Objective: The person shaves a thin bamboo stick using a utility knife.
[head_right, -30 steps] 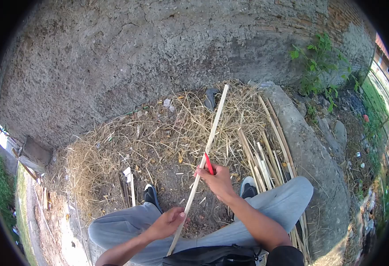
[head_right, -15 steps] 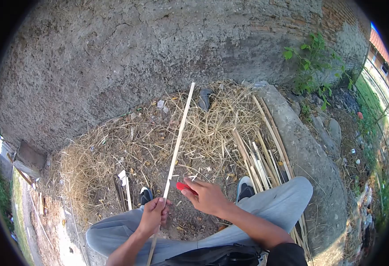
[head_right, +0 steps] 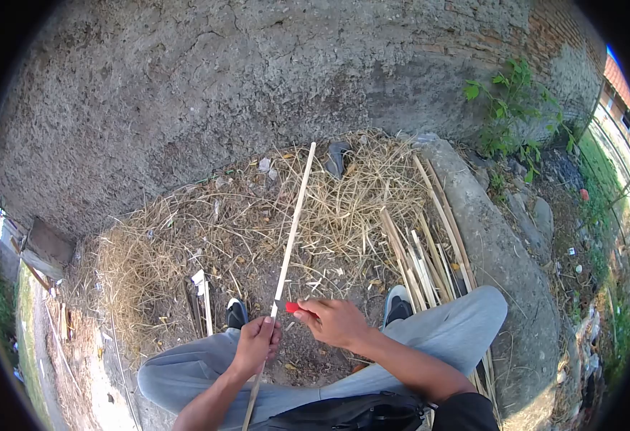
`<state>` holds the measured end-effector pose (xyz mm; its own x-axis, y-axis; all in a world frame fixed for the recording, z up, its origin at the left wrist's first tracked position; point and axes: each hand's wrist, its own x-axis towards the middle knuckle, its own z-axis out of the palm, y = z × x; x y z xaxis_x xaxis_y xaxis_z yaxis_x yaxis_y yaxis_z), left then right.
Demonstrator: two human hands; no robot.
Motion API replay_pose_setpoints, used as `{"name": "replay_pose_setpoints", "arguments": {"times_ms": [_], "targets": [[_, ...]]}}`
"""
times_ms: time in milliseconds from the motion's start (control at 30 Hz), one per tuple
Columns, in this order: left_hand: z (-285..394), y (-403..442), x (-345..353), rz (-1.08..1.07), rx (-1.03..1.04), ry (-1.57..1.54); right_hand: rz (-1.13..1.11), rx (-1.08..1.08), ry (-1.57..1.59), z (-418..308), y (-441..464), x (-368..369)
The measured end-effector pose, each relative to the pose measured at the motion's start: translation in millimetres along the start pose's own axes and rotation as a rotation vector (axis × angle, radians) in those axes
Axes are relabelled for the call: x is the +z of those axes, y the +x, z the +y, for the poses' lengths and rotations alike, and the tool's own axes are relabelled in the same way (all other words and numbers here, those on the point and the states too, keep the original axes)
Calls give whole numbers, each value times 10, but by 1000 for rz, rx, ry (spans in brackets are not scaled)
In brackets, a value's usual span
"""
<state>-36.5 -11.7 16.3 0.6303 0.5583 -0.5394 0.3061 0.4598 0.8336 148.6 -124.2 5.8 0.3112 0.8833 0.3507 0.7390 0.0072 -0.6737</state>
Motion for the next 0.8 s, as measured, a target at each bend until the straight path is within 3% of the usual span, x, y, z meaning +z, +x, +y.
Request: {"name": "replay_pose_setpoints", "arguments": {"times_ms": [533,800], "targets": [[103,-82,37,-98,-58,-55,107,-68,-37,-53,35,-35],[19,-125,102,-73,92,107,133,-55,-80,60,64,-93]]}}
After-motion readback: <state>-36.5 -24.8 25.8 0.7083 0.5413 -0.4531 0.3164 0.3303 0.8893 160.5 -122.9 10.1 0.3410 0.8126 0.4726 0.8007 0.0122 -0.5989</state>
